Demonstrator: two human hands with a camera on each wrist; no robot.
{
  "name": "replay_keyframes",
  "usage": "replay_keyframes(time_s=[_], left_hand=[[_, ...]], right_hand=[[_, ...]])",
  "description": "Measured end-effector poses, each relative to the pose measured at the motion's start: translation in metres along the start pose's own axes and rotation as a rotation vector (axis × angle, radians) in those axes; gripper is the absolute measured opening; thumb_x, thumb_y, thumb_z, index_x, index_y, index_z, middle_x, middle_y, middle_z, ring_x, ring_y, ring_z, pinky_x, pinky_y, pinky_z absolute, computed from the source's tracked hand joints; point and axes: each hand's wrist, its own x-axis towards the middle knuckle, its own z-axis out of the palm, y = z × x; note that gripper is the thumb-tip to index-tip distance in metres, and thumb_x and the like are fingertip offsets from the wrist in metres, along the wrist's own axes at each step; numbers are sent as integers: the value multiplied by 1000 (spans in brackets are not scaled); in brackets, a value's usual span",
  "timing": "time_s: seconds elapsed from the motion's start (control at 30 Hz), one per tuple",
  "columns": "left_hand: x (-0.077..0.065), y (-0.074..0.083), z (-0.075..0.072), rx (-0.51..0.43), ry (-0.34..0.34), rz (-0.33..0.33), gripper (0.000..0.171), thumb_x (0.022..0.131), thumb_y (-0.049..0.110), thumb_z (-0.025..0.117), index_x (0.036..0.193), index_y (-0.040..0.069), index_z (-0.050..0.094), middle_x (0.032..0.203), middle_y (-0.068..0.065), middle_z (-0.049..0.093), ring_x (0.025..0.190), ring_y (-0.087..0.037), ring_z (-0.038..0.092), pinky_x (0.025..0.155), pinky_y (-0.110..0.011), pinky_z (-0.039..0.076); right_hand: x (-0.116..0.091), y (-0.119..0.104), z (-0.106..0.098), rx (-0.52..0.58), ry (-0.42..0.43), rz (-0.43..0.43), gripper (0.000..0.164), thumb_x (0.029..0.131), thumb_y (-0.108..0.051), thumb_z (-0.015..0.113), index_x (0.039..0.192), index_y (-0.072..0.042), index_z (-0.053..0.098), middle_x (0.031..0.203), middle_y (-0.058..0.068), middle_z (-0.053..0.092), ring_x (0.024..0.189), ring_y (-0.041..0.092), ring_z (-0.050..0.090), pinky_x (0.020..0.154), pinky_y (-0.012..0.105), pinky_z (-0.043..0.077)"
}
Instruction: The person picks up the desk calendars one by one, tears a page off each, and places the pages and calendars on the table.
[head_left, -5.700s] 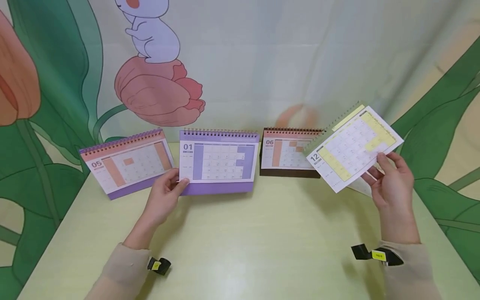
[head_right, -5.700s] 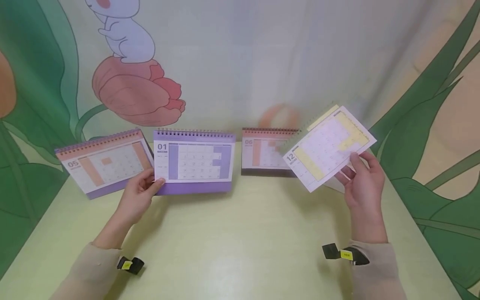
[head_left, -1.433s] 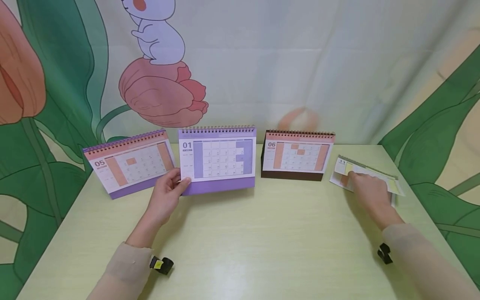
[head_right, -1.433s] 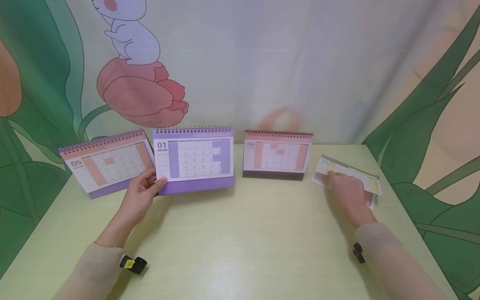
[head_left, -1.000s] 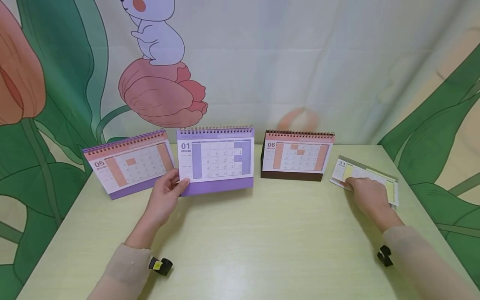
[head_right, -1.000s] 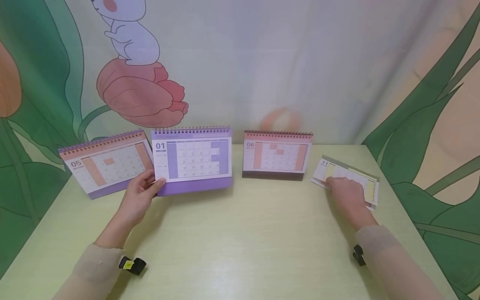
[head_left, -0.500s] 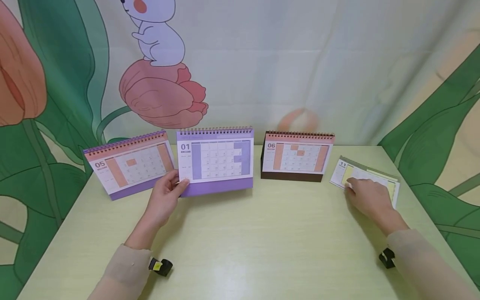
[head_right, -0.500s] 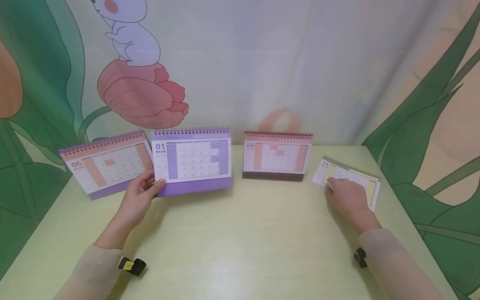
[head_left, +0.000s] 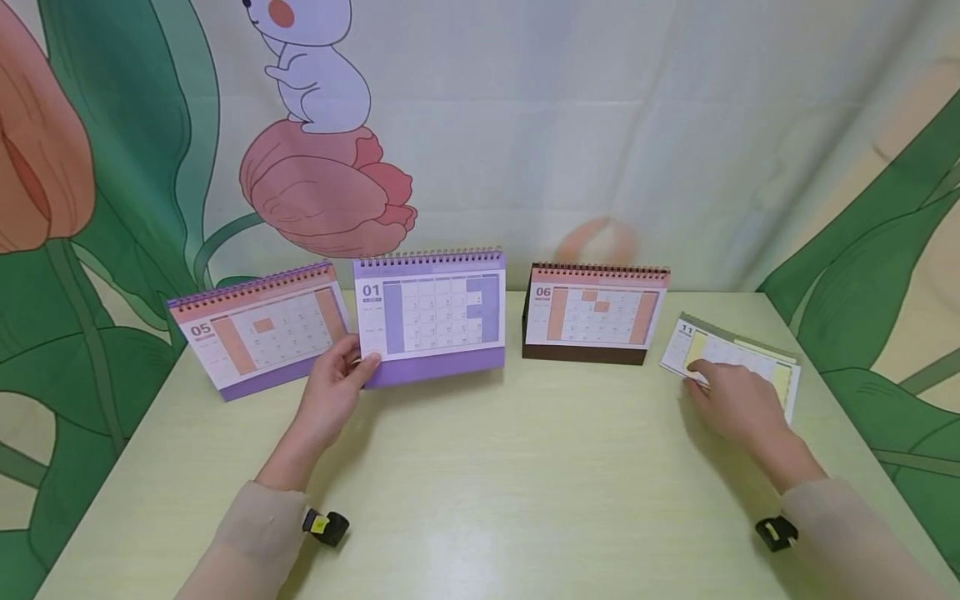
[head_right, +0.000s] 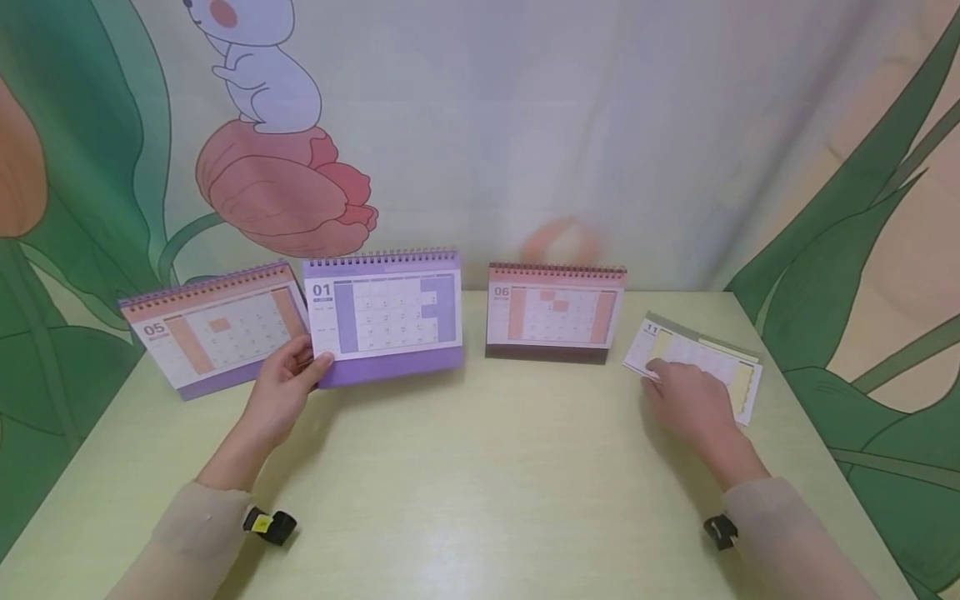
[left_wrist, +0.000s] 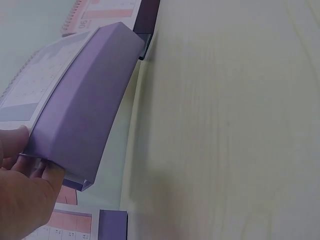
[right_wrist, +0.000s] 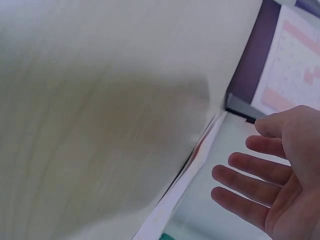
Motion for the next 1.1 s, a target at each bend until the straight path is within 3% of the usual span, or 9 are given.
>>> replay_keyframes(time_s=[0.2, 0.4, 0.6, 0.93, 1.1], left_hand=[[8, -1, 3, 29, 12, 9, 35, 102, 18, 53, 135, 7, 53, 128, -14, 63, 100, -12, 58, 79, -15, 50], [19, -3, 7, 22, 12, 32, 35, 102, 17, 53, 135, 5, 52, 128, -16, 62, 101, -10, 59, 80, -15, 50], [31, -6, 11, 23, -1, 50, 33, 102, 15, 53, 133, 4, 53, 129, -17, 62, 102, -11, 59, 83, -15, 48], [48, -11, 14, 21, 27, 0, 31, 101, 15, 55, 130, 4, 57, 123, -17, 65, 96, -10, 59, 81, -15, 48], [53, -12, 13, 59, 42, -53, 32, 100, 19, 58, 128, 5, 60, 122, -14, 62, 99, -16, 53, 82, -24, 49]], right_hand=[[-11, -15, -7, 17, 30, -16, 30, 96, -27, 60, 117, -6, 68, 105, 20, 73, 84, 39, 69, 60, 51, 52], [-18, -35, -12, 43, 41, -56, 28, 95, -26, 62, 113, -6, 70, 102, 18, 74, 76, 29, 69, 59, 45, 53], [-23, -51, -13, 76, 25, -81, 29, 96, -28, 60, 113, -7, 71, 105, 13, 75, 92, 32, 72, 71, 49, 56], [-29, -62, -13, 114, 59, -123, 23, 95, -25, 62, 107, -9, 73, 100, 8, 76, 86, 26, 73, 69, 44, 57], [-28, -63, -12, 135, 62, -124, 25, 96, -26, 61, 109, -8, 72, 99, 7, 76, 83, 23, 73, 66, 41, 57]])
